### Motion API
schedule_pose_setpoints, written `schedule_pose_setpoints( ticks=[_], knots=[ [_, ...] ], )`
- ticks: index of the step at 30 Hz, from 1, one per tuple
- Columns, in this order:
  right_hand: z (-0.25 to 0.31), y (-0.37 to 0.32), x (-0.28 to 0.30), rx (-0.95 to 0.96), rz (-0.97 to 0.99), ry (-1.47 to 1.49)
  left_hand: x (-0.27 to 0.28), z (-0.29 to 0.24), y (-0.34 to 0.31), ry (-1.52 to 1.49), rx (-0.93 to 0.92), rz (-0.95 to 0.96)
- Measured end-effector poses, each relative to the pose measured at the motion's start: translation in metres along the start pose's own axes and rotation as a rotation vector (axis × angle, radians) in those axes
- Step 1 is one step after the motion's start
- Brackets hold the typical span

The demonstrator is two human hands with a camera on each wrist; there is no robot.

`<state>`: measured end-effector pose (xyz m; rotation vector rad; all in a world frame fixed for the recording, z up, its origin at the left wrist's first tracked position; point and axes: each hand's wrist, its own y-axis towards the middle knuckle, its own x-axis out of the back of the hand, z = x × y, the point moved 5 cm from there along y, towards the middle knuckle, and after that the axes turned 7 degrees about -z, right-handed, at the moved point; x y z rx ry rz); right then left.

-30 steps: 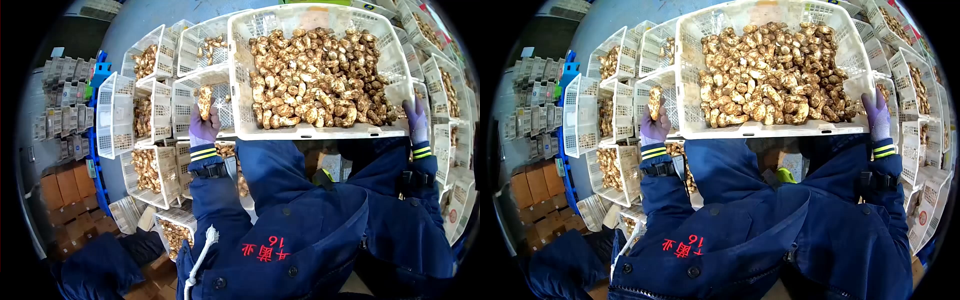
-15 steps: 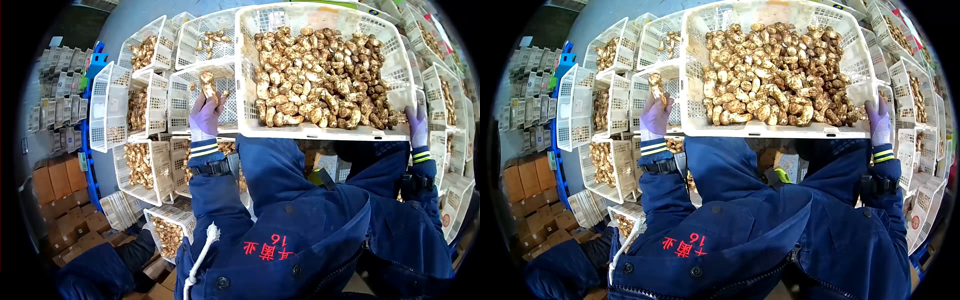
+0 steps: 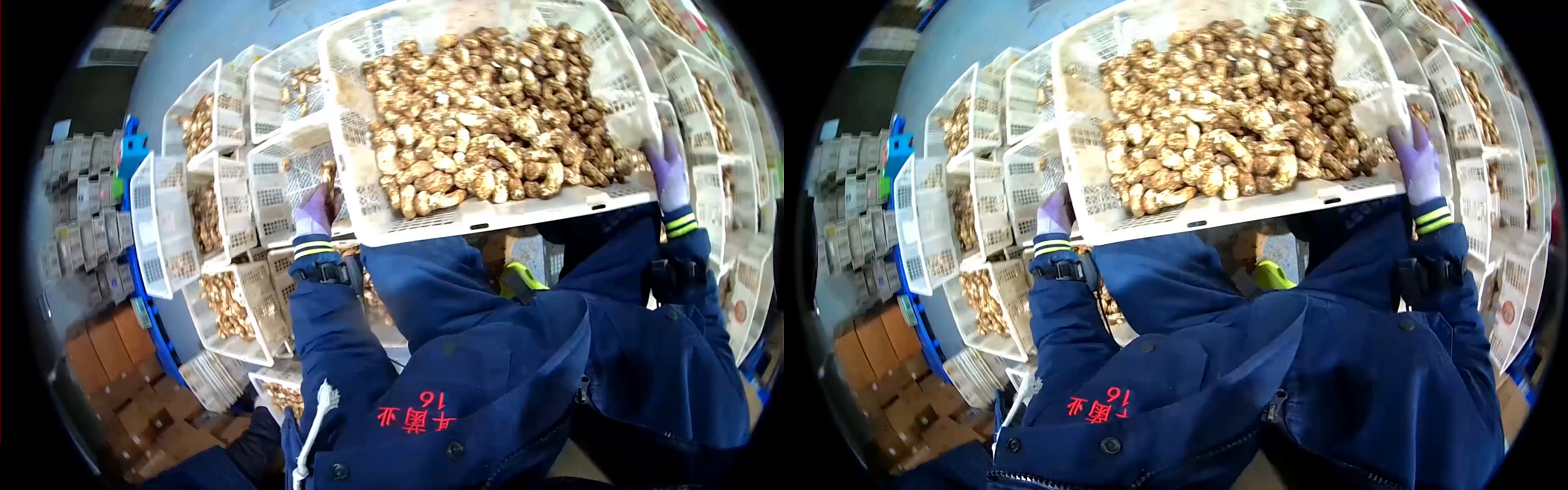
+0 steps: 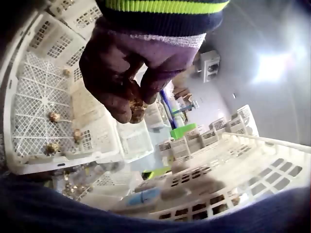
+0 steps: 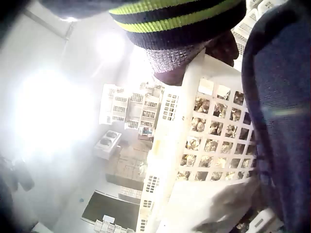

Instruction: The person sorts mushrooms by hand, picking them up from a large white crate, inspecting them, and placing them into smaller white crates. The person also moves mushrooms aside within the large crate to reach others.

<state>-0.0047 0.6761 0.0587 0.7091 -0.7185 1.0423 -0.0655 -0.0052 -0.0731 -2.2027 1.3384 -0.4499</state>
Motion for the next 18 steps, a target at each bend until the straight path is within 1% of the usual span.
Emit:
schedule_pose_setpoints(
  ticks=[1,3,4,5,7,8,9,10,11,13,14,15,17,18],
  knots=[
    [0.011,-0.002,0.001,-0.06,0.013,0.029,-0.014,-0.007,-0.015,-0.067,0.079,-0.179],
    [0.023,-0.004,0.002,-0.166,-0.005,0.11,0.005,0.02,0.037,-0.018,0.188,-0.048],
    [0.017,-0.002,0.0,-0.122,0.018,0.041,0.011,0.026,0.054,-0.079,0.228,-0.001],
    [0.02,-0.003,0.001,-0.163,-0.016,0.13,0.018,0.023,0.07,-0.057,0.281,0.247],
    [0.02,-0.006,-0.001,-0.262,0.017,0.247,-0.014,-0.012,0.045,0.051,0.06,0.112],
    [-0.007,-0.009,-0.012,-0.308,-0.077,0.514,-0.022,-0.026,0.037,-0.054,0.064,0.057],
    [0.016,-0.003,0.002,-0.128,0.05,0.098,-0.017,-0.037,0.043,0.025,-0.136,0.112],
    [0.014,-0.006,-0.001,-0.14,-0.031,0.207,-0.012,-0.047,0.047,0.093,-0.339,0.147],
    [0.009,-0.006,-0.003,-0.149,-0.111,0.316,-0.028,-0.065,0.016,-0.089,-0.166,0.072],
    [0.007,-0.001,-0.003,-0.211,0.014,0.225,0.006,-0.05,0.046,0.028,-0.242,0.114],
    [0.009,-0.002,-0.006,-0.188,-0.019,0.354,0.012,-0.042,0.038,-0.112,-0.239,0.071],
    [0.009,-0.001,-0.005,-0.202,-0.021,0.311,0.003,-0.04,0.006,-0.244,-0.12,-0.191],
    [0.002,0.001,-0.007,-0.198,-0.034,0.282,0.01,-0.015,-0.003,-0.076,-0.056,-0.005],
    [0.005,0.001,-0.005,-0.194,-0.043,0.272,0.015,0.004,-0.007,-0.17,0.012,-0.037]
  ],
)
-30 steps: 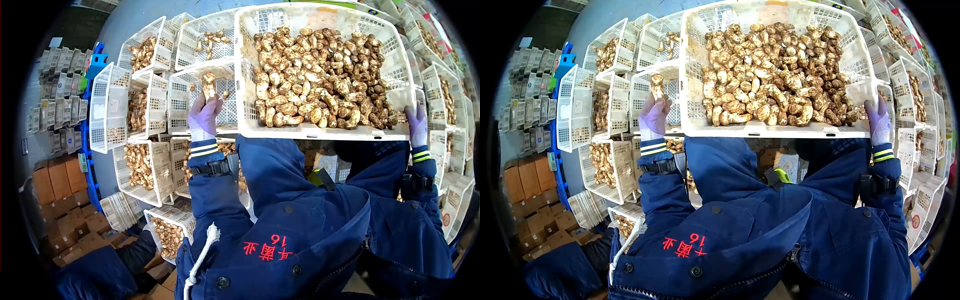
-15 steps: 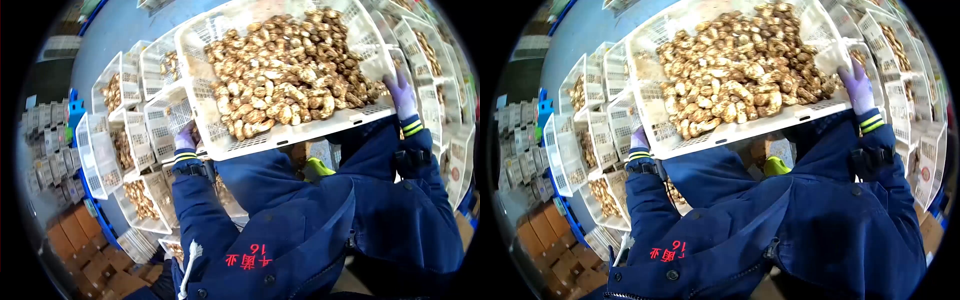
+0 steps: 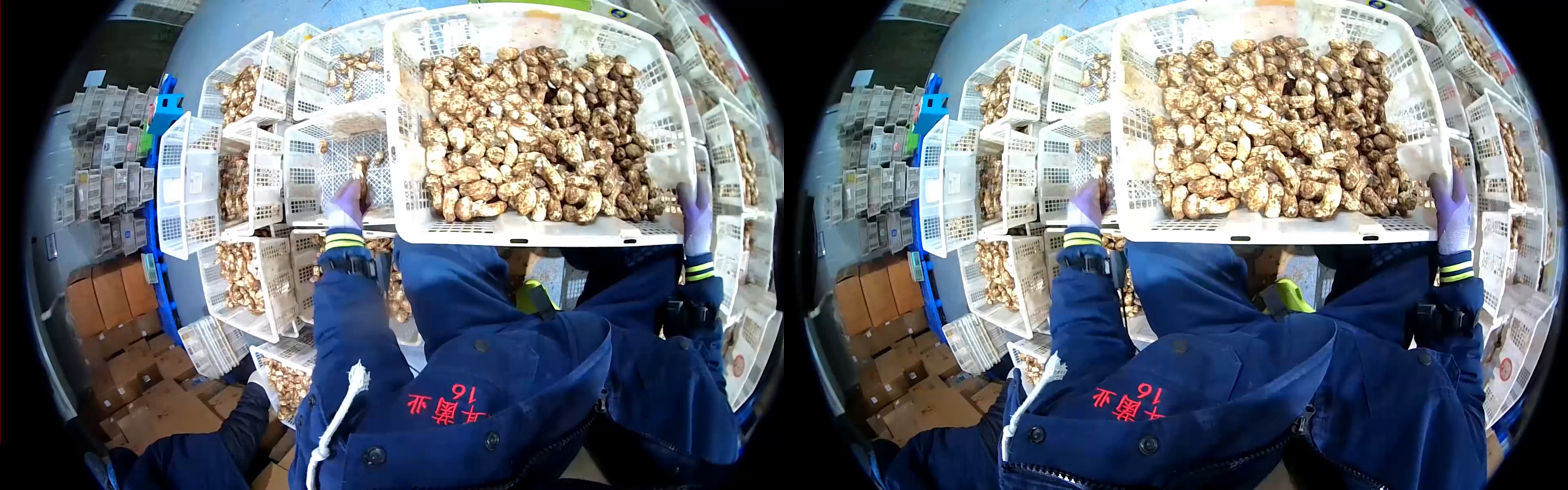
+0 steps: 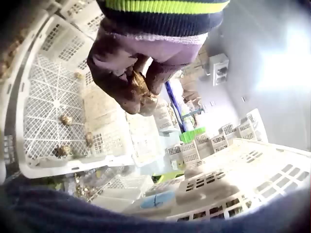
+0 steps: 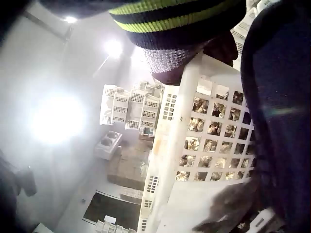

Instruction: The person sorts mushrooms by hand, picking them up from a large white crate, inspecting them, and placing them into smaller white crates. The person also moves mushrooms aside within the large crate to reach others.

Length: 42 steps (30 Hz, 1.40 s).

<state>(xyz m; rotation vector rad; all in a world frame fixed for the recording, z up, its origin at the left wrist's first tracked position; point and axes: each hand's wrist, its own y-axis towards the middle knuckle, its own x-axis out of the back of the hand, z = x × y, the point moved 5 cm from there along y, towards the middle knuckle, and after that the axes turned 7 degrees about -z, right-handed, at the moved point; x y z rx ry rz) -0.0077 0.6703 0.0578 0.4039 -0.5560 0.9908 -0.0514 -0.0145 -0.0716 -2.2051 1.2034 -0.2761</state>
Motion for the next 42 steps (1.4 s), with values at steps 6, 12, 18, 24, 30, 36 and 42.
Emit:
schedule_pose_setpoints(
  ticks=[6,12,18,24,30,36,42],
  knots=[
    [-0.004,0.005,0.003,0.135,0.065,-0.117,0.042,0.051,-0.005,-0.119,0.177,-0.033],
    [-0.027,0.012,0.007,0.179,0.047,-0.103,0.094,-0.002,0.004,-0.249,0.078,-0.294],
    [-0.015,0.002,0.003,0.026,0.006,-0.002,0.086,-0.175,-0.034,-0.148,-0.489,-0.231],
    [-0.005,-0.004,-0.002,0.072,0.003,-0.06,-0.064,-0.18,-0.114,0.38,-0.74,0.268],
    [0.02,-0.013,-0.003,0.068,-0.023,0.042,-0.28,-0.127,-0.21,0.999,-0.753,0.82],
    [0.022,-0.014,-0.003,0.081,0.026,0.148,-0.377,0.006,-0.186,1.599,-1.192,1.313],
    [0.021,-0.012,-0.006,0.081,0.043,0.107,-0.38,0.012,-0.164,1.623,-1.25,1.067]
  ],
)
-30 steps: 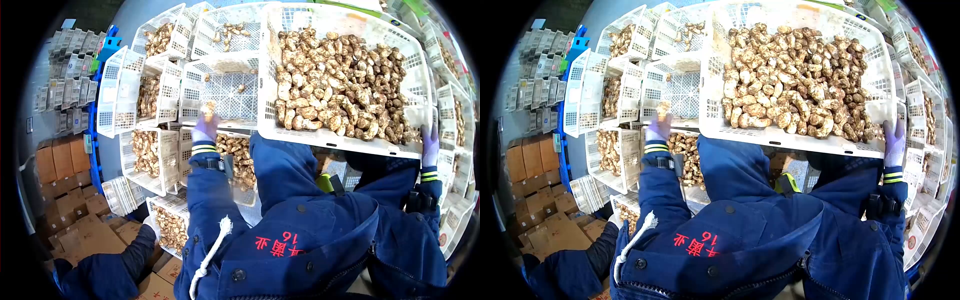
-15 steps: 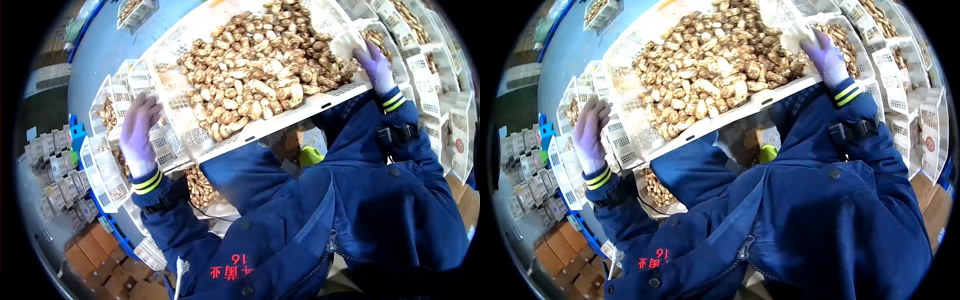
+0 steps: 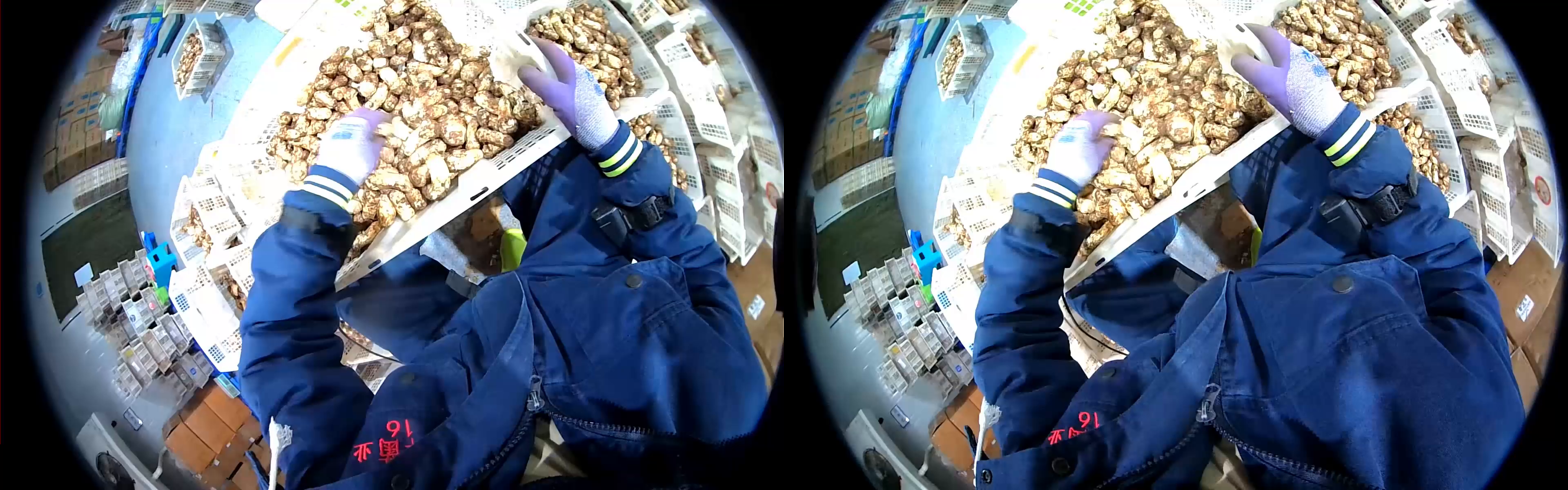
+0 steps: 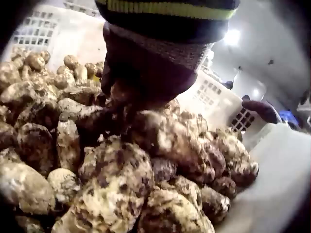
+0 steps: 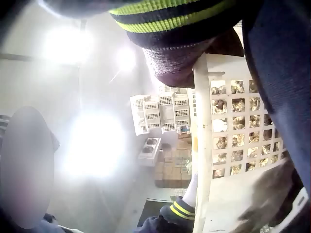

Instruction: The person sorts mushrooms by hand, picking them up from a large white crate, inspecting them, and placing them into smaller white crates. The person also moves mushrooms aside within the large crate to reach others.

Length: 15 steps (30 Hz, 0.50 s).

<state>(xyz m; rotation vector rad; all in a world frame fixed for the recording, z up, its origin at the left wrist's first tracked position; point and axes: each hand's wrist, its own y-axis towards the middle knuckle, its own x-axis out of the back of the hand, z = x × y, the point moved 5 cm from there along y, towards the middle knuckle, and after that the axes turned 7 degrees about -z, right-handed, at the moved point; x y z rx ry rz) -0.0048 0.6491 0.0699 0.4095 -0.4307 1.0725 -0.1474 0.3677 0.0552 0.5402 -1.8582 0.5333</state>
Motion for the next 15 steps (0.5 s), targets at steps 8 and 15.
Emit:
schedule_pose_setpoints(
  ticks=[8,15],
  knots=[
    [0.004,-0.003,0.003,0.262,-0.029,-0.07,0.075,0.083,-0.084,-1.185,0.781,-0.445],
    [-0.004,0.0,0.003,0.031,-0.025,-0.035,0.053,0.082,-0.062,-0.657,0.624,-0.2]
  ],
)
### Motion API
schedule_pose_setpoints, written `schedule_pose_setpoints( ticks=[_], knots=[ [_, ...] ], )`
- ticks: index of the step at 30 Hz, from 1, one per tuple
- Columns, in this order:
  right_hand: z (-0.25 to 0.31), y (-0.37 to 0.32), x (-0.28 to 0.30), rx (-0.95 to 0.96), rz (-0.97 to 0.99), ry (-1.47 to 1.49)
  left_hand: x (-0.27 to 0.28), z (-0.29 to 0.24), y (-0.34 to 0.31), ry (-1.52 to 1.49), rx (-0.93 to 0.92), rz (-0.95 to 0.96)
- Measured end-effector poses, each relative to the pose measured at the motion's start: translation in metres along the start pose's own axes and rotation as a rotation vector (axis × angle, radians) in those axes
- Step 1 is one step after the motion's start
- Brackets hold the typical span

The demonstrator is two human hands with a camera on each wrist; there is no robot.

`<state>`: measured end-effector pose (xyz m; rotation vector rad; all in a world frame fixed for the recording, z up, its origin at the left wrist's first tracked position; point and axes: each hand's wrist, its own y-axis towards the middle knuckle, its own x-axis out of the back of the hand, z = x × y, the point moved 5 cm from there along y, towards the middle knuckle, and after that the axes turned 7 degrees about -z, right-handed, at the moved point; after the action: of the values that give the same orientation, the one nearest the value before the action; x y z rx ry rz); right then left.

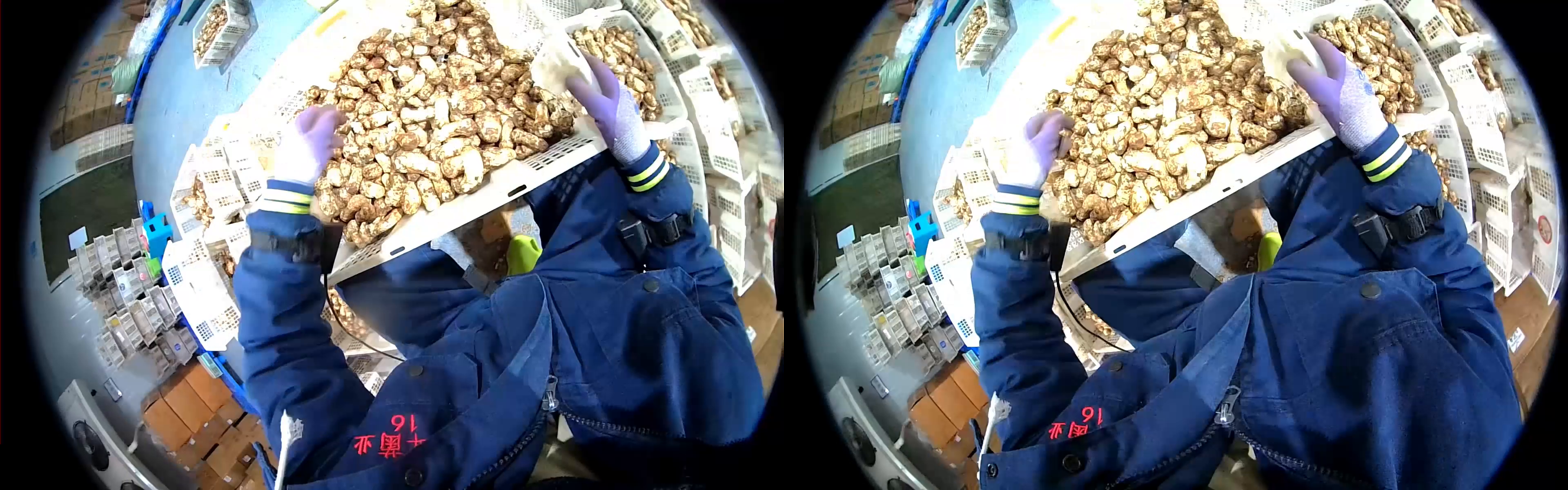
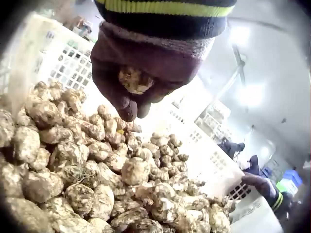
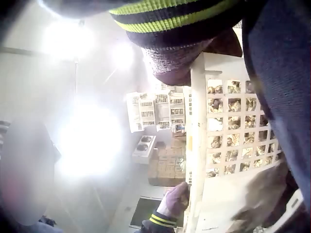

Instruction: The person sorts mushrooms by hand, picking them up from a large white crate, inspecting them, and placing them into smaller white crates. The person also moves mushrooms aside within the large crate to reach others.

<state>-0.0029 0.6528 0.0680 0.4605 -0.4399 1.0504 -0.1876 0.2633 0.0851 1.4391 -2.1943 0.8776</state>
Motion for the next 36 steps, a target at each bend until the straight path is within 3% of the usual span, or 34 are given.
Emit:
schedule_pose_setpoints(
  ticks=[2,4,6,9,10,13,14,16,18,19,20,22,23,27,28,29,30,34,35,36],
  knots=[
    [-0.001,-0.001,-0.001,-0.102,-0.014,0.057,-0.027,-0.025,0.011,0.43,-0.375,-0.041],
    [-0.004,0.002,-0.003,0.011,0.022,-0.002,-0.058,-0.014,0.023,0.785,-0.478,0.164],
    [0.003,0.0,0.0,0.035,0.011,-0.07,-0.068,-0.012,0.026,0.886,-0.501,0.183],
    [0.003,0.0,0.0,-0.063,0.014,-0.012,-0.066,-0.013,0.012,0.852,-0.261,0.363],
    [0.008,0.001,0.0,-0.073,-0.008,0.031,-0.06,-0.009,0.01,0.801,-0.268,0.291],
    [0.015,0.001,0.001,-0.114,0.035,0.098,-0.038,-0.007,-0.012,0.529,0.039,0.245],
    [0.014,-0.001,0.002,-0.131,0.048,0.118,-0.027,-0.015,-0.025,0.306,0.036,0.284],
    [-0.005,0.001,-0.001,0.005,-0.031,-0.039,-0.007,0.023,-0.023,-0.738,0.139,0.308],
    [0.012,0.0,0.001,-0.027,-0.01,0.041,0.011,0.023,-0.023,-1.204,0.13,0.237],
    [0.009,0.0,0.0,0.054,0.0,-0.011,0.017,0.01,-0.026,-1.133,0.139,0.139],
    [0.001,0.0,-0.001,0.134,0.007,-0.065,0.01,-0.002,-0.026,-1.224,0.161,0.189],
    [0.003,0.001,-0.001,0.035,-0.021,0.011,-0.022,-0.012,0.0,-1.483,0.247,0.626],
    [0.008,0.0,0.0,-0.008,-0.032,0.01,-0.024,0.001,0.02,-0.803,0.199,0.184],
    [0.015,0.0,0.002,-0.116,0.013,0.039,-0.083,-0.051,0.053,0.546,-0.078,-0.07],
    [0.011,0.001,0.001,-0.038,-0.079,0.006,-0.099,-0.056,0.058,0.805,-0.164,-0.086],
    [0.005,0.0,0.001,-0.1,-0.024,0.047,-0.116,-0.049,0.067,0.873,-0.076,0.067],
    [0.006,0.001,0.001,-0.162,0.031,0.09,-0.124,-0.057,0.063,0.897,-0.125,0.062],
    [0.011,0.0,0.0,0.112,-0.008,-0.041,-0.137,-0.066,0.05,0.909,-0.271,-0.053],
    [0.012,-0.001,0.001,-0.106,-0.034,0.074,-0.136,-0.063,0.053,0.875,-0.197,-0.033],
    [0.013,-0.002,-0.001,-0.106,-0.034,0.093,-0.134,-0.062,0.055,0.84,-0.126,-0.015]
  ],
)
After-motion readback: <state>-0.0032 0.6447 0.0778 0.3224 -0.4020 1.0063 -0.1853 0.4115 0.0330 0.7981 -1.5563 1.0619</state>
